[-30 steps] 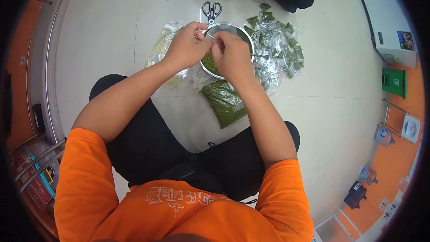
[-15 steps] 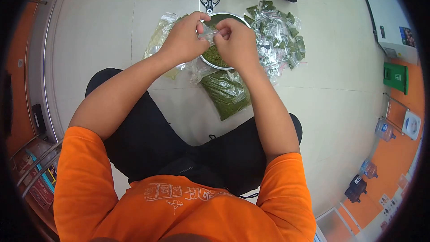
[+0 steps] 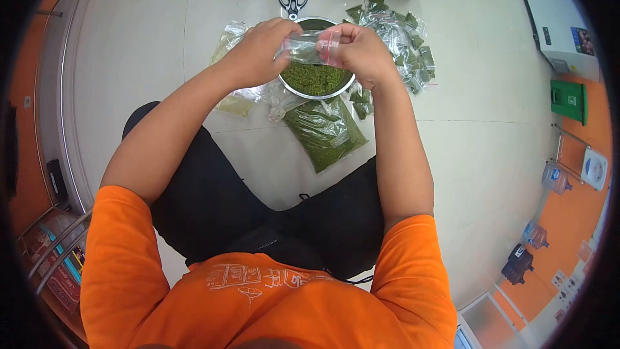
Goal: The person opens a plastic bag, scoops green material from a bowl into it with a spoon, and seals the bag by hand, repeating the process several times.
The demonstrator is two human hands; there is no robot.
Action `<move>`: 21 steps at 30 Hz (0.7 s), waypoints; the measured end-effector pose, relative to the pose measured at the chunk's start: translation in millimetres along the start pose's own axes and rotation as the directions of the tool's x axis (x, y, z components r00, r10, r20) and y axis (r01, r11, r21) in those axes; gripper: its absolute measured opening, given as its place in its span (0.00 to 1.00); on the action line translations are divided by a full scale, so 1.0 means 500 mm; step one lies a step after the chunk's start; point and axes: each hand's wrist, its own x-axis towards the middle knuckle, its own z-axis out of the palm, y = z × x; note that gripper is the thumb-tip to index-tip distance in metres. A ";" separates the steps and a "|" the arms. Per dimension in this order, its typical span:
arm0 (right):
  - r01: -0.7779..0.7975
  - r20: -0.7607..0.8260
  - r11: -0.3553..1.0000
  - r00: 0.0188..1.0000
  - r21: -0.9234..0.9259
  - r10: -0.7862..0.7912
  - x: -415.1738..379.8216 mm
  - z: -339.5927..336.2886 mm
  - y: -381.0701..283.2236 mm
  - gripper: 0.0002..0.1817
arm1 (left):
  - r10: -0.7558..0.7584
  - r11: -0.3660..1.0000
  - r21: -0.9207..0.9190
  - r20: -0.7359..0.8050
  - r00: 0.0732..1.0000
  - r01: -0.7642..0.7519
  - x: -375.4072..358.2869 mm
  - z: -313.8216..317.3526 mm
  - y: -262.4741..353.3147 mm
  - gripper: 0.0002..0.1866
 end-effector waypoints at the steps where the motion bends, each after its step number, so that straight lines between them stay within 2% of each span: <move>1: 0.030 -0.057 0.998 0.998 -0.046 -0.033 0.004 -0.006 0.007 0.09 | -0.029 0.997 0.071 -0.015 0.999 0.030 0.000 0.001 0.001 0.38; 2: 0.054 -0.112 0.994 0.992 -0.093 -0.065 0.007 -0.010 0.012 0.09 | -0.059 0.988 0.140 -0.031 0.998 0.062 -0.002 0.005 0.002 0.38; 3: 0.065 -0.102 0.991 0.992 -0.118 -0.078 0.009 -0.013 0.013 0.09 | -0.086 0.973 0.208 -0.048 0.995 0.095 -0.005 0.005 0.009 0.39; 4: 0.075 -0.093 0.987 0.992 -0.141 -0.089 0.010 -0.013 0.016 0.09 | 0.026 0.977 0.214 -0.132 0.991 0.003 -0.011 0.008 0.017 0.39; 6: 0.107 -0.071 0.971 0.990 -0.214 -0.125 0.008 -0.001 0.020 0.09 | 0.246 0.952 0.250 -0.290 0.925 -0.175 -0.021 0.016 0.035 0.40; 8: 0.144 -0.046 0.938 0.985 -0.316 -0.167 0.003 0.033 0.026 0.10 | 0.225 0.967 0.179 -0.273 0.936 -0.180 -0.017 0.034 0.049 0.42; 9: 0.155 -0.025 0.945 0.985 -0.286 -0.169 0.001 0.045 0.031 0.10 | 0.213 0.974 0.139 -0.262 0.941 -0.181 -0.019 0.044 0.054 0.43; 10: 0.163 -0.006 0.953 0.985 -0.257 -0.170 0.002 0.055 0.037 0.10 | 0.171 0.983 0.115 -0.267 0.949 -0.144 -0.017 0.050 0.053 0.37; 12: 0.228 0.046 0.960 0.974 -0.161 -0.224 0.006 0.054 0.047 0.12 | 0.075 0.997 0.049 -0.201 0.977 -0.066 -0.005 0.039 0.045 0.32; 13: 0.204 0.040 0.971 0.979 -0.127 -0.201 0.004 0.048 0.038 0.12 | 0.031 0.999 0.019 -0.165 0.986 -0.028 0.000 0.034 0.037 0.29; 14: 0.183 0.034 0.979 0.983 -0.094 -0.180 0.001 0.035 0.020 0.12 | 0.093 0.996 0.021 -0.255 0.962 -0.090 0.004 0.033 0.025 0.23; 15: 0.163 0.029 0.985 0.986 -0.061 -0.161 0.002 0.019 0.009 0.12 | 0.047 0.998 -0.025 -0.247 0.968 -0.055 0.006 0.027 0.016 0.22; 16: 0.119 -0.046 0.985 0.991 -0.121 -0.126 0.018 -0.012 0.028 0.21 | 0.003 0.998 -0.066 -0.239 0.971 -0.019 0.009 0.012 0.010 0.21; 17: 0.105 -0.148 0.920 0.974 -0.378 -0.172 0.039 -0.051 0.057 0.28 | -0.042 0.994 -0.104 -0.231 0.972 0.018 0.012 -0.005 0.004 0.21; 18: 0.056 -0.229 0.794 0.943 -0.605 -0.241 0.059 -0.091 0.095 0.35 | -0.070 0.992 -0.122 -0.263 0.962 0.039 0.011 -0.018 0.000 0.20; 19: -0.052 -0.270 0.549 0.907 -0.834 -0.324 0.074 -0.129 0.149 0.37 | -0.105 0.990 -0.122 -0.275 0.956 0.074 0.010 -0.028 0.000 0.20; 20: -0.186 -0.277 0.246 0.866 -0.951 -0.416 0.089 -0.162 0.211 0.39 | -0.141 0.986 -0.122 -0.288 0.947 0.109 0.008 -0.038 -0.001 0.20; 21: -0.200 -0.302 0.268 0.852 -0.943 -0.427 0.110 -0.195 0.284 0.37 | -0.176 0.982 -0.124 -0.300 0.938 0.145 0.007 -0.048 -0.001 0.21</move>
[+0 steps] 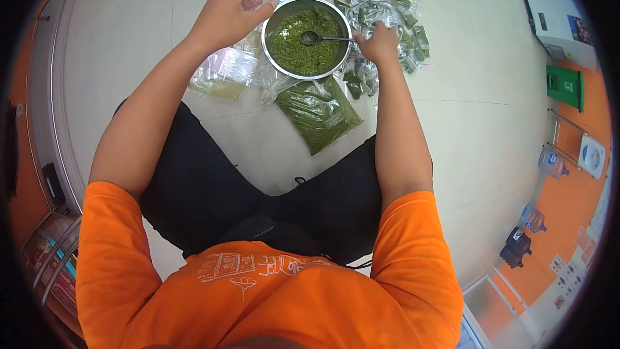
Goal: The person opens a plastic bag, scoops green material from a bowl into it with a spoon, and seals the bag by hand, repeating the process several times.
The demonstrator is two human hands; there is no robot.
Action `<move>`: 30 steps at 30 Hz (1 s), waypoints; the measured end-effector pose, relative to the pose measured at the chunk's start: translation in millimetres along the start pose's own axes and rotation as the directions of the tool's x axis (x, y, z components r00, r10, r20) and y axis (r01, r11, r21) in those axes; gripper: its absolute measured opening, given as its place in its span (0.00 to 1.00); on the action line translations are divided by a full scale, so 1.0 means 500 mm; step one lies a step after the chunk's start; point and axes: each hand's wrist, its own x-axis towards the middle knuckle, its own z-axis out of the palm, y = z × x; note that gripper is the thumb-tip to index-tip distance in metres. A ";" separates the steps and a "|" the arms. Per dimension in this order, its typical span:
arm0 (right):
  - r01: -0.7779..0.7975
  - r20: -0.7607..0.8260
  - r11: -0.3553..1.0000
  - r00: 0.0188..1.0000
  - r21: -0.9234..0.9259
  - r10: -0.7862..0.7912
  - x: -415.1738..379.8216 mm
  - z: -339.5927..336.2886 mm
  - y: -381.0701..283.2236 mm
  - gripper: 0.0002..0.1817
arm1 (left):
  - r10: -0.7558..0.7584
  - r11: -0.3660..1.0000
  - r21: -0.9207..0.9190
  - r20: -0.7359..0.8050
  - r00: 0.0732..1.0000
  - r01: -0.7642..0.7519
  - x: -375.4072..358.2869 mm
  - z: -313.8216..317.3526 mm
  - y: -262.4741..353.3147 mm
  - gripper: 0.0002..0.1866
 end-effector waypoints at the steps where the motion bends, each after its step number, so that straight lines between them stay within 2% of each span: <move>1: -0.022 -0.020 1.000 1.000 0.014 0.022 -0.001 0.069 0.042 0.35 | -0.032 0.999 -0.025 0.005 0.999 0.032 -0.001 -0.010 0.003 0.22; 2: -0.040 -0.040 0.999 0.998 0.028 0.041 0.004 0.100 0.058 0.34 | -0.045 0.999 -0.021 -0.002 0.999 0.045 0.000 -0.015 0.001 0.22; 3: -0.212 0.101 0.927 0.977 0.310 0.189 0.000 0.083 0.040 0.30 | -0.058 0.998 -0.016 -0.010 0.998 0.058 0.001 -0.019 -0.001 0.23; 4: -0.390 0.275 0.750 0.919 0.535 0.282 -0.015 0.051 0.014 0.27 | -0.070 0.997 -0.011 -0.018 0.997 0.070 0.003 -0.024 -0.002 0.23; 5: -0.554 0.461 0.490 0.832 0.673 0.308 -0.020 0.030 -0.006 0.24 | -0.087 0.996 -0.017 -0.027 0.996 0.086 0.003 -0.030 -0.001 0.23; 8: -0.516 0.470 0.332 0.856 0.789 0.213 0.007 0.042 -0.007 0.18 | -0.113 0.993 -0.038 -0.049 0.992 0.111 0.006 -0.051 0.008 0.23; 9: -0.493 0.430 0.347 0.868 0.798 0.247 0.002 0.010 -0.042 0.14 | -0.117 0.992 -0.047 -0.050 0.992 0.115 0.006 -0.059 0.007 0.23; 10: -0.491 0.425 0.307 0.867 0.815 0.259 0.000 -0.013 -0.071 0.16 | -0.124 0.991 -0.060 -0.048 0.991 0.121 0.005 -0.064 0.007 0.23; 12: -0.432 0.365 0.319 0.897 0.843 0.250 -0.011 -0.028 -0.120 0.15 | -0.126 0.991 -0.061 -0.050 0.991 0.123 0.007 -0.082 0.012 0.23; 14: -0.454 0.437 0.239 0.891 0.858 0.123 -0.017 -0.002 -0.146 0.13 | -0.138 0.987 -0.083 -0.039 0.990 0.134 0.008 -0.093 0.020 0.23; 16: -0.406 0.404 0.277 0.912 0.871 0.069 -0.048 -0.024 -0.210 0.16 | -0.155 0.981 -0.124 -0.019 0.988 0.151 0.007 -0.104 0.029 0.22; 18: -0.286 0.325 0.500 0.946 0.817 0.010 -0.064 -0.023 -0.222 0.16 | -0.141 0.981 -0.140 -0.021 0.990 0.137 0.002 -0.113 0.045 0.22; 19: -0.188 0.245 0.638 0.969 0.747 -0.001 -0.063 -0.029 -0.223 0.15 | -0.136 0.980 -0.148 -0.024 0.990 0.131 0.000 -0.118 0.053 0.22; 21: -0.008 0.012 0.741 1.000 0.672 0.000 -0.061 -0.052 -0.220 0.14 | -0.098 0.981 -0.170 -0.034 0.995 0.091 -0.008 -0.132 0.066 0.22; 23: 0.158 -0.203 0.813 0.978 0.561 -0.050 -0.055 -0.080 -0.223 0.11 | -0.078 0.980 -0.186 -0.054 0.996 0.067 -0.010 -0.142 0.065 0.21; 26: 0.199 -0.166 0.836 0.977 0.511 -0.131 -0.057 -0.044 -0.200 0.10 | -0.075 0.978 -0.202 -0.074 0.994 0.059 -0.015 -0.149 0.059 0.21; 30: 0.296 -0.053 0.726 0.939 0.620 -0.339 -0.093 -0.017 -0.218 0.11 | -0.098 0.975 -0.202 -0.043 0.994 0.087 -0.019 -0.154 0.058 0.21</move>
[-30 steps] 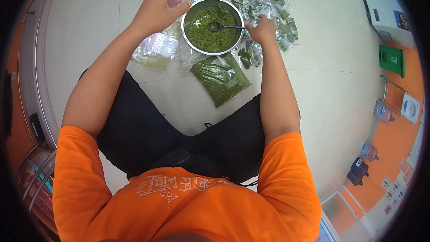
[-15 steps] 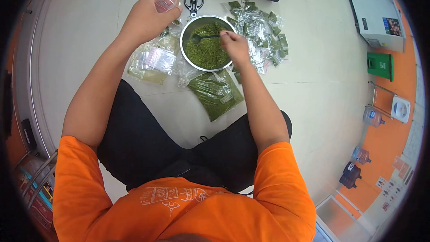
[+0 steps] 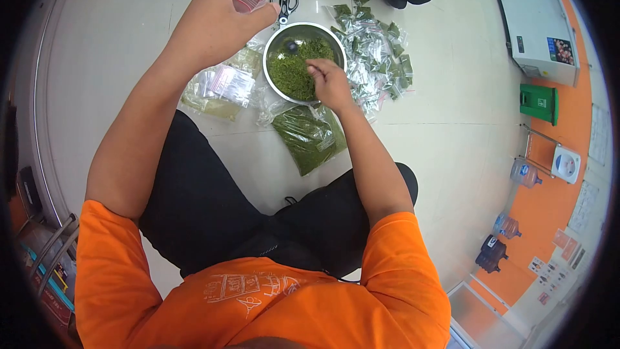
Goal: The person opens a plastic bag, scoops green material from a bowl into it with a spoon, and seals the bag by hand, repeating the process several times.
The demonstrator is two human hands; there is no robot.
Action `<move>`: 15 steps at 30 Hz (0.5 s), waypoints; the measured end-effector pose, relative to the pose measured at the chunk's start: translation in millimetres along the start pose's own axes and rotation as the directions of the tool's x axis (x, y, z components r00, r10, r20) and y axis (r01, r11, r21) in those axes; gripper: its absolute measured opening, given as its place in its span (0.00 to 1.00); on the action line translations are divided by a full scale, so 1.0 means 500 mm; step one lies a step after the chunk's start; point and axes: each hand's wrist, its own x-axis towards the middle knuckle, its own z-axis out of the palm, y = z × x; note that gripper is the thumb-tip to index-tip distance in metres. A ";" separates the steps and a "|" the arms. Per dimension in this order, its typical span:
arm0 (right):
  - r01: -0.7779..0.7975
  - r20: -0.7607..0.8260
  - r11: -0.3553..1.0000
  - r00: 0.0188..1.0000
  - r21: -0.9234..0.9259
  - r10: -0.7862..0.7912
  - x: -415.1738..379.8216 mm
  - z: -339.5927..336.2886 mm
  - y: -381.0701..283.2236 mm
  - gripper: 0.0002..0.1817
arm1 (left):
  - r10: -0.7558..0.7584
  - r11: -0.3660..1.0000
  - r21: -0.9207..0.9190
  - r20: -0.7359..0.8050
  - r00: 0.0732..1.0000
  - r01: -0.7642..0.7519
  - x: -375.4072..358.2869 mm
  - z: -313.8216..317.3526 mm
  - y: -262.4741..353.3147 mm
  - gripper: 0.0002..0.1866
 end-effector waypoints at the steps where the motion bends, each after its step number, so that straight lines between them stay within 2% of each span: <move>1: -0.064 0.115 0.998 0.991 0.014 0.062 -0.005 -0.007 -0.015 0.11 | -0.009 1.000 0.000 0.006 1.000 0.009 0.000 0.000 0.001 0.21; 4: -0.141 0.197 0.990 0.971 0.003 0.138 -0.016 -0.036 -0.057 0.11 | -0.029 0.999 -0.016 0.010 1.000 0.029 -0.001 -0.001 0.009 0.22; 7: -0.289 0.129 0.957 0.949 -0.022 0.289 -0.037 -0.047 -0.052 0.14 | -0.022 0.999 -0.022 0.020 1.000 0.023 0.002 0.001 0.007 0.22; 10: -0.562 0.087 0.811 0.827 0.164 0.555 -0.040 -0.028 -0.059 0.16 | -0.037 0.999 0.035 0.024 0.999 0.036 0.007 0.010 0.003 0.21; 11: -0.607 0.097 0.769 0.794 0.203 0.601 -0.037 -0.018 -0.064 0.17 | -0.032 0.999 0.032 0.038 0.999 0.031 0.010 0.012 0.002 0.21; 14: -0.612 0.140 0.601 0.751 0.515 0.645 -0.038 0.015 -0.061 0.17 | -0.038 0.998 0.050 0.083 0.996 0.034 0.012 0.015 0.000 0.22; 15: -0.613 0.126 0.596 0.744 0.519 0.656 -0.035 0.016 -0.057 0.17 | -0.047 0.997 0.069 0.091 0.995 0.041 0.014 0.014 0.002 0.22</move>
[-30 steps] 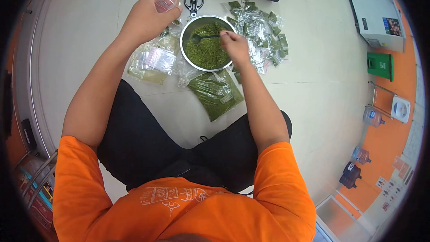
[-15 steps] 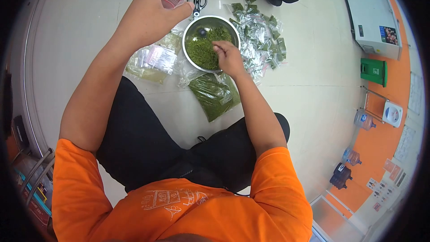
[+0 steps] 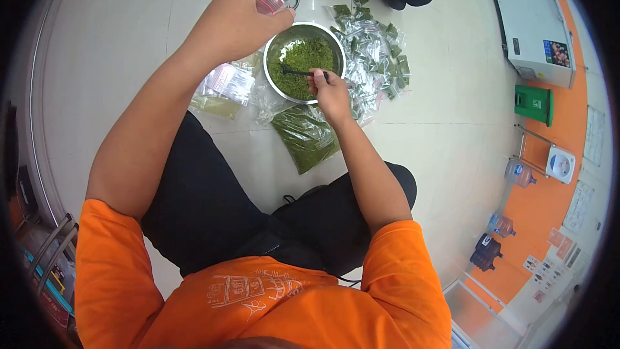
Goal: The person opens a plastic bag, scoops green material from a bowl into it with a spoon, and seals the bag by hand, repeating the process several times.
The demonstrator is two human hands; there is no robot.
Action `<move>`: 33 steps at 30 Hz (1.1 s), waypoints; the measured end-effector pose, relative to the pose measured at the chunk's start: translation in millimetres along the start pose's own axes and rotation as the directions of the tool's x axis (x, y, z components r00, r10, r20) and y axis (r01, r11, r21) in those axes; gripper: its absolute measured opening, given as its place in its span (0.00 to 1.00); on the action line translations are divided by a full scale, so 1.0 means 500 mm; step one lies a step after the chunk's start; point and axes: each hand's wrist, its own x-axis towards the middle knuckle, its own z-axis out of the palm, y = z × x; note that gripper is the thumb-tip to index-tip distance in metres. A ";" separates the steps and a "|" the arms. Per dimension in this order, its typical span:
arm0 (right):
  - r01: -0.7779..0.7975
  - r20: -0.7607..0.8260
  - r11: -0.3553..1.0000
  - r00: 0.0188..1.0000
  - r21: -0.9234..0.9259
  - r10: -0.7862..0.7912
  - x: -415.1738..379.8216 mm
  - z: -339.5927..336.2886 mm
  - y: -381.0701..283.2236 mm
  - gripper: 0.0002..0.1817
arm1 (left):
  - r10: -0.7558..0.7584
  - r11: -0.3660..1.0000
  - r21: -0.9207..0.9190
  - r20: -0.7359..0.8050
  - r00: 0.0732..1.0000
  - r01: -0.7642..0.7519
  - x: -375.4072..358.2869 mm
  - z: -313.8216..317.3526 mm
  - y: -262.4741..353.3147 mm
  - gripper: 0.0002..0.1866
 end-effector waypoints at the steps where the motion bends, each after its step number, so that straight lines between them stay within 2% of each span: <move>1: -0.006 -0.019 1.000 1.000 0.005 0.006 0.002 -0.007 0.000 0.17 | -0.010 1.000 0.017 0.011 1.000 0.010 0.001 -0.001 0.000 0.22; 5: -0.068 -0.118 0.997 0.990 0.022 0.070 0.016 -0.027 0.014 0.16 | -0.038 0.997 0.073 -0.012 0.999 0.039 0.014 0.015 -0.026 0.23; 10: -0.218 -0.077 0.907 0.962 0.361 0.262 0.045 -0.039 0.037 0.15 | -0.038 0.991 0.125 -0.037 0.999 0.043 0.049 0.066 -0.081 0.23; 15: -0.265 -0.076 0.752 0.920 0.603 0.385 0.061 -0.124 0.027 0.16 | -0.041 0.991 0.127 0.059 0.997 0.033 0.059 0.130 -0.139 0.19; 19: -0.173 -0.119 0.733 0.937 0.658 0.328 0.020 -0.186 -0.037 0.16 | 0.019 0.996 0.085 0.091 0.996 -0.027 0.060 0.171 -0.153 0.17; 23: -0.049 -0.160 0.706 0.960 0.707 0.228 -0.043 -0.210 -0.105 0.17 | -0.074 0.993 0.103 0.142 0.987 0.059 0.075 0.199 -0.148 0.19; 26: 0.013 -0.169 0.665 0.971 0.747 0.171 -0.074 -0.213 -0.131 0.17 | -0.030 0.997 0.079 0.112 0.993 0.021 0.082 0.216 -0.143 0.18; 33: 0.039 -0.166 0.668 0.978 0.743 0.128 -0.111 -0.176 -0.154 0.17 | -0.047 0.993 0.115 0.065 0.997 0.040 0.089 0.254 -0.114 0.21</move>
